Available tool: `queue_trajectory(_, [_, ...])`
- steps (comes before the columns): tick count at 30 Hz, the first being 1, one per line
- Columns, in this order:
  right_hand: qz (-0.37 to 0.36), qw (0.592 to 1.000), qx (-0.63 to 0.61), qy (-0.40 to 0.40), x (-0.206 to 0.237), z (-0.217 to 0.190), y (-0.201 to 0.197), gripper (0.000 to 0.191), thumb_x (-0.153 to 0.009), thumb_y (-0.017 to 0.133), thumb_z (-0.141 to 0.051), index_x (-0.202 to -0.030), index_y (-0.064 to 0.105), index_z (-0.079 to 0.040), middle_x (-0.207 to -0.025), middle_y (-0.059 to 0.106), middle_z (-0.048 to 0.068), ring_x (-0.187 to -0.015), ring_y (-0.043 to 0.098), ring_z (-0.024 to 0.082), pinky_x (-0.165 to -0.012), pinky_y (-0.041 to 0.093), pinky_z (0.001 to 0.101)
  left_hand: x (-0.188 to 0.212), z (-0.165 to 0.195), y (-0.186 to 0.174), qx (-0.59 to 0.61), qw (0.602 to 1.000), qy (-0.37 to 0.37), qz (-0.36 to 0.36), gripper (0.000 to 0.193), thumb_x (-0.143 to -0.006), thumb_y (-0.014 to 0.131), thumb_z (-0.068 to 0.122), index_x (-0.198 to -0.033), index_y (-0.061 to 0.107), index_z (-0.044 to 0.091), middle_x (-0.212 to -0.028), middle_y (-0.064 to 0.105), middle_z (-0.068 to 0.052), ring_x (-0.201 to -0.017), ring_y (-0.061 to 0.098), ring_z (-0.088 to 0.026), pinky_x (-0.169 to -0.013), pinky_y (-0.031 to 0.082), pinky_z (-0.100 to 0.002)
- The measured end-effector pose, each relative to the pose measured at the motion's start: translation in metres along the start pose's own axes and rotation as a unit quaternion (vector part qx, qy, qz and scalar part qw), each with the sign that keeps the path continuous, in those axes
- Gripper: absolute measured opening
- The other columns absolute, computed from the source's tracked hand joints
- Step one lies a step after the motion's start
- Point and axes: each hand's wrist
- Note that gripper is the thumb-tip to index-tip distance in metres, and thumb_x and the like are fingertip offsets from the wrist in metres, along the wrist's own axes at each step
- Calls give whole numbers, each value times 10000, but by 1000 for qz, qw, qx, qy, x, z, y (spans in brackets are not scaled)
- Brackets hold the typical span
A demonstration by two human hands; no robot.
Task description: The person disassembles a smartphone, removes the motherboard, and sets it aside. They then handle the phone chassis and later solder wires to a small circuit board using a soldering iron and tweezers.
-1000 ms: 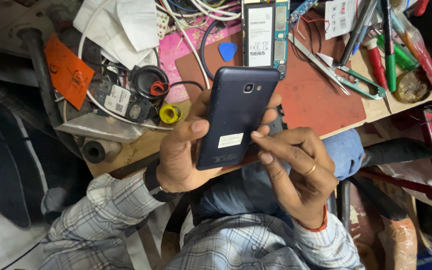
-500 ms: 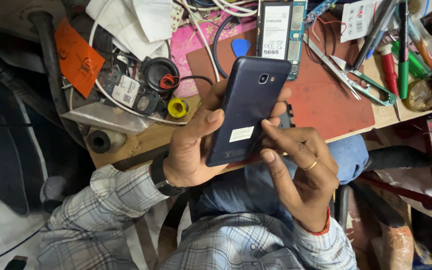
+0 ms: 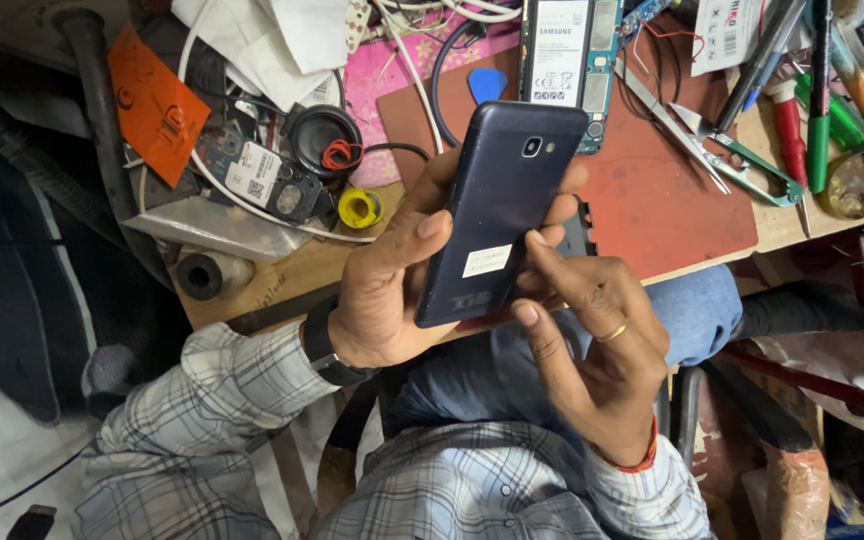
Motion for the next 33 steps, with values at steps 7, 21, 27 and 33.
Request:
queue_trajectory(7, [-10, 1000, -14, 2, -1, -2, 1, 465, -942, 735, 81, -1386, 609, 29, -1094, 687, 123, -1001, 715, 167, -872, 595, 275, -1, -1, -1, -2, 1000, 10, -4, 699, -1065, 659, 336, -1604, 288, 94, -1641, 351, -254, -1478, 457, -281, -1221, 437, -457])
queue_trajectory(21, [-33, 999, -2, -19, -3, -1, 1, 527, -933, 738, 76, -1428, 561, 48, -1026, 698, 110, -942, 701, 167, -846, 574, 280, -1, 0, -3, 2, 1000, 18, -16, 643, -1101, 616, 329, -1602, 294, 85, -1596, 352, -241, -1465, 461, -278, -1225, 432, -456])
queue_trajectory(27, [-36, 999, -12, -33, -3, -1, 1, 528, -950, 732, 69, -1443, 549, 37, -1025, 696, 110, -945, 706, 163, -863, 582, 276, -1, -1, -4, 22, 999, 14, -20, 622, -1101, 605, 318, -1599, 294, 112, -1639, 357, -248, -1473, 461, -285, -1204, 439, -464])
queue_trajectory(33, [-33, 999, -9, -23, 0, 1, 1, 518, -939, 736, 57, -1425, 557, 51, -996, 698, 106, -926, 709, 164, -857, 581, 281, 1, -3, -10, 19, 999, 20, -31, 599, -1098, 612, 292, -1590, 320, 113, -1629, 366, -247, -1461, 476, -278, -1204, 447, -469])
Point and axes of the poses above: each hand's wrist, its own x-axis away from the middle knuckle, its own y-axis out of the palm, z = x × y
